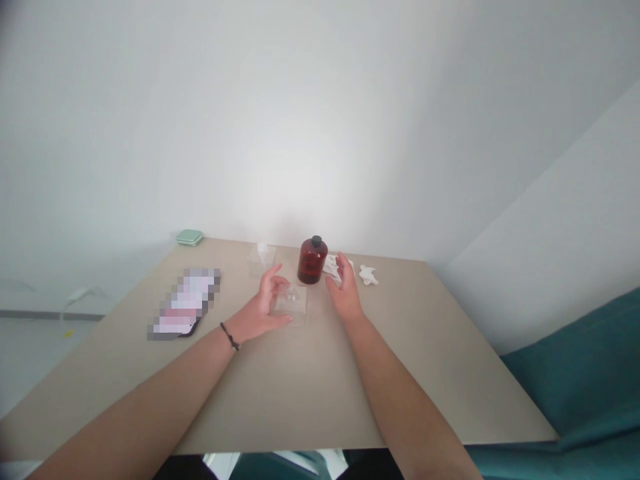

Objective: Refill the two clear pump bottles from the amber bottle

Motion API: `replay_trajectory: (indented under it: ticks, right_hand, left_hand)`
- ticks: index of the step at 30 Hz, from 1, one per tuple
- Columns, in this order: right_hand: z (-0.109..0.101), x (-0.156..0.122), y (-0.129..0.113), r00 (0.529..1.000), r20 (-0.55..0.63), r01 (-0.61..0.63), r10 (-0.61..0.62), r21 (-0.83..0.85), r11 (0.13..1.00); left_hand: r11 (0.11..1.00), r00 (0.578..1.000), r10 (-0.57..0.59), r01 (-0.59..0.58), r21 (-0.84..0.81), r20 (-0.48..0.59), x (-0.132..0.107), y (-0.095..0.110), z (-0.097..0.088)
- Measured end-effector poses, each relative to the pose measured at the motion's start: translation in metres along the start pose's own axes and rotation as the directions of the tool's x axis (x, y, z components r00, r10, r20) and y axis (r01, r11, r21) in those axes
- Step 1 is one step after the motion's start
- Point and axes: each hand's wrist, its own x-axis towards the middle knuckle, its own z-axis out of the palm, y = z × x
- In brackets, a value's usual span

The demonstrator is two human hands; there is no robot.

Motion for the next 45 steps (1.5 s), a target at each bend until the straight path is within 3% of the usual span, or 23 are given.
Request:
replay_trajectory:
  ticks: [5, 8, 15, 29, 37, 45]
  right_hand:
    - [-0.001, -0.003, 0.005, 0.999, -0.019, 0.032, -0.031, 0.016, 0.999]
    - [-0.003, -0.003, 0.006, 0.999, -0.023, 0.034, -0.033, 0.015, 0.999]
    - [0.000, -0.003, 0.002, 0.999, -0.014, 0.039, -0.039, -0.019, 0.999]
    - [0.006, -0.001, 0.007, 1.000, 0.009, 0.013, -0.013, -0.019, 1.000]
    - [0.009, 0.001, 0.009, 0.999, 0.005, 0.036, -0.036, -0.012, 0.999]
    - [0.023, 0.009, 0.002, 0.996, 0.007, -0.090, 0.090, -0.006, 0.996]
  left_hand:
    - [0.996, 0.995, 0.026, -0.017, 0.089, -0.099, -0.001, 0.006, -0.035]
    - [0.991, 0.992, 0.037, -0.021, 0.132, -0.121, 0.002, 0.006, -0.041]
    - [0.979, 0.988, -0.066, 0.092, 0.180, -0.142, 0.012, -0.001, -0.031]
    - [0.983, 0.984, -0.048, 0.077, 0.169, -0.170, 0.012, -0.013, -0.028]
    - [0.968, 0.969, -0.075, 0.128, 0.216, -0.237, 0.014, -0.012, -0.021]
    - [0.971, 0.962, -0.115, 0.162, 0.178, -0.246, 0.014, -0.010, -0.019]
